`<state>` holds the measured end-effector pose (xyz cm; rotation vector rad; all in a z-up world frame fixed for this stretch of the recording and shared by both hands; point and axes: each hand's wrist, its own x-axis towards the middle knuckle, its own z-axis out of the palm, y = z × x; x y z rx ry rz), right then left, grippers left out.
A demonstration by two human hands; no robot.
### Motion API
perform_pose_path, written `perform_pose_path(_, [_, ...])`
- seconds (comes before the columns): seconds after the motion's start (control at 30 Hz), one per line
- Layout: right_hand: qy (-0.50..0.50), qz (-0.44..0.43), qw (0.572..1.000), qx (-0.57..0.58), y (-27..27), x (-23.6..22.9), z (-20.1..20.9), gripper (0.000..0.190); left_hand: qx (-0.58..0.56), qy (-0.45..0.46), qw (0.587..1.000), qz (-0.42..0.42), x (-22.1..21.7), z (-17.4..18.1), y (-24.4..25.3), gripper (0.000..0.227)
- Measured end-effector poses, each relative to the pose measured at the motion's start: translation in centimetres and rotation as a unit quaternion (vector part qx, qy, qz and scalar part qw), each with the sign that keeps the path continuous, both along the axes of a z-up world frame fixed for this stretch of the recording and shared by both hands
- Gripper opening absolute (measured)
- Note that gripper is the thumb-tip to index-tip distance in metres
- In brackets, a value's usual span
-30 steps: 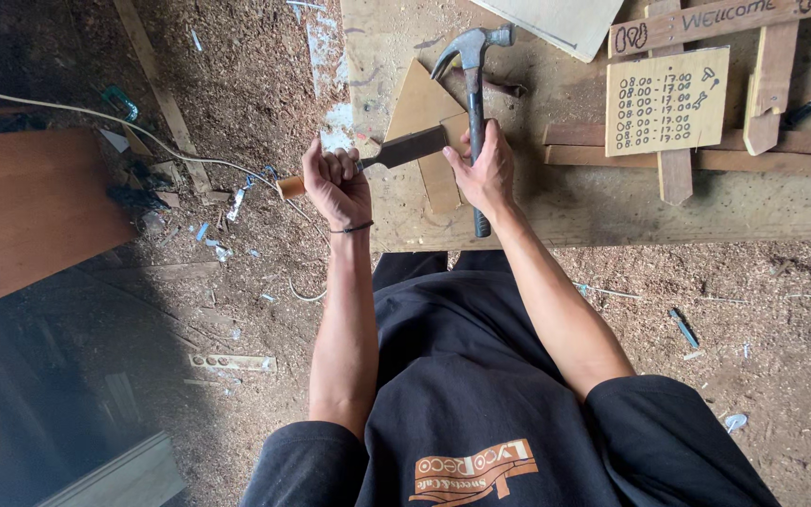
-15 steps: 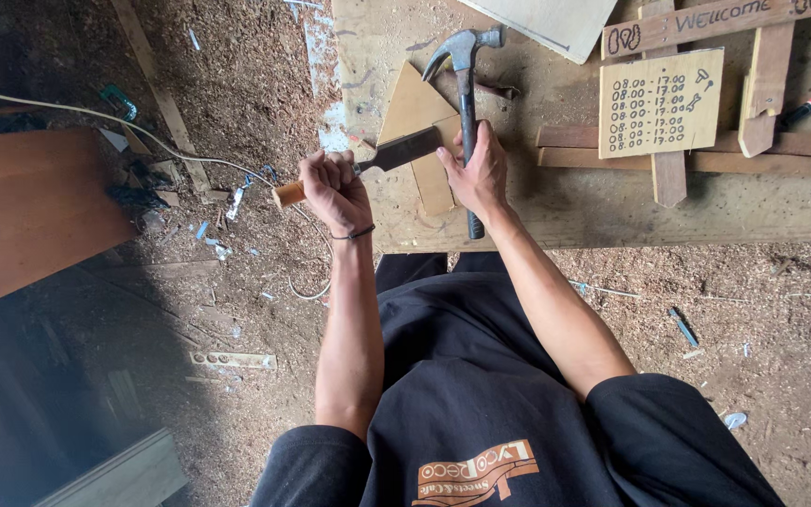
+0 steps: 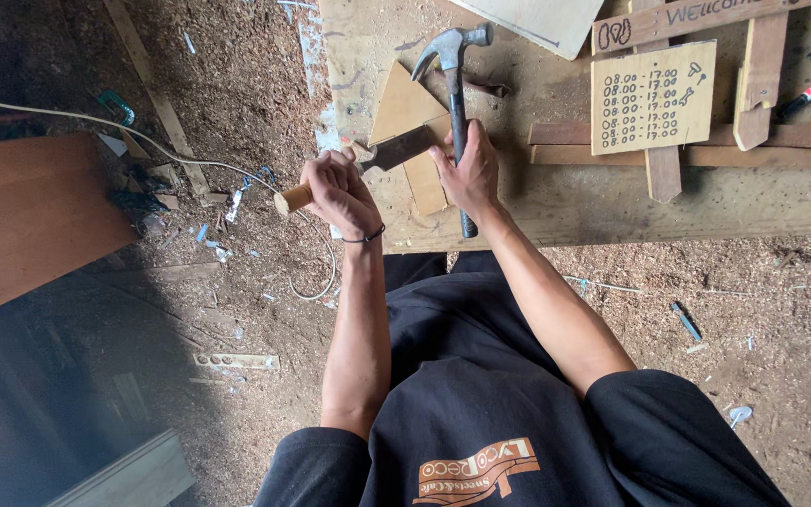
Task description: The person saws a small wooden piece clamped to a workbench, then marks it with a pencil and ruler. They use a hammer and chisel to carve a notch, sand the edges, and inspect the finished piece. The person handles the wood, saw, hammer, chisel, sandpaper, and pencil throughout.
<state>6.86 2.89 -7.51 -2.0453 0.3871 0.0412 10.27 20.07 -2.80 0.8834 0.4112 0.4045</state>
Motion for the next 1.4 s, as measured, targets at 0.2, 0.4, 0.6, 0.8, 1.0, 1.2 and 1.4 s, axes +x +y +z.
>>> perform_pose_path(0.2, [-0.015,0.006,1.000,-0.020,0.1,0.0,-0.6,0.031,-0.008,0.012,1.000,-0.001,0.5,-0.3,0.4,0.035])
perform_pose_path(0.4, [-0.010,0.002,1.000,-0.011,0.1,-0.1,-1.4,0.033,0.007,-0.009,1.000,-0.007,0.7,0.0,0.0,0.034])
perform_pose_path(0.6, [-0.057,0.023,0.998,-0.031,-0.2,-0.1,-1.3,0.041,0.015,-0.009,1.000,-0.012,0.7,0.3,-0.2,0.034])
perform_pose_path(0.8, [-0.048,0.009,0.999,-0.014,-0.1,0.2,-0.3,0.039,0.061,-0.003,0.997,-0.038,1.2,1.2,-1.1,0.036])
perform_pose_path(1.0, [-0.012,0.004,1.000,-0.007,0.0,0.3,0.8,0.040,0.145,0.023,0.985,-0.087,1.6,2.4,-2.6,0.036])
perform_pose_path(1.2, [-0.008,0.001,1.000,-0.006,-0.1,0.5,0.8,0.042,0.146,0.036,0.985,-0.084,1.8,3.5,-3.1,0.037])
perform_pose_path(1.4, [-0.016,0.003,1.000,-0.015,-0.1,0.4,0.5,0.043,0.176,0.070,0.981,-0.037,1.2,3.7,-4.2,0.033])
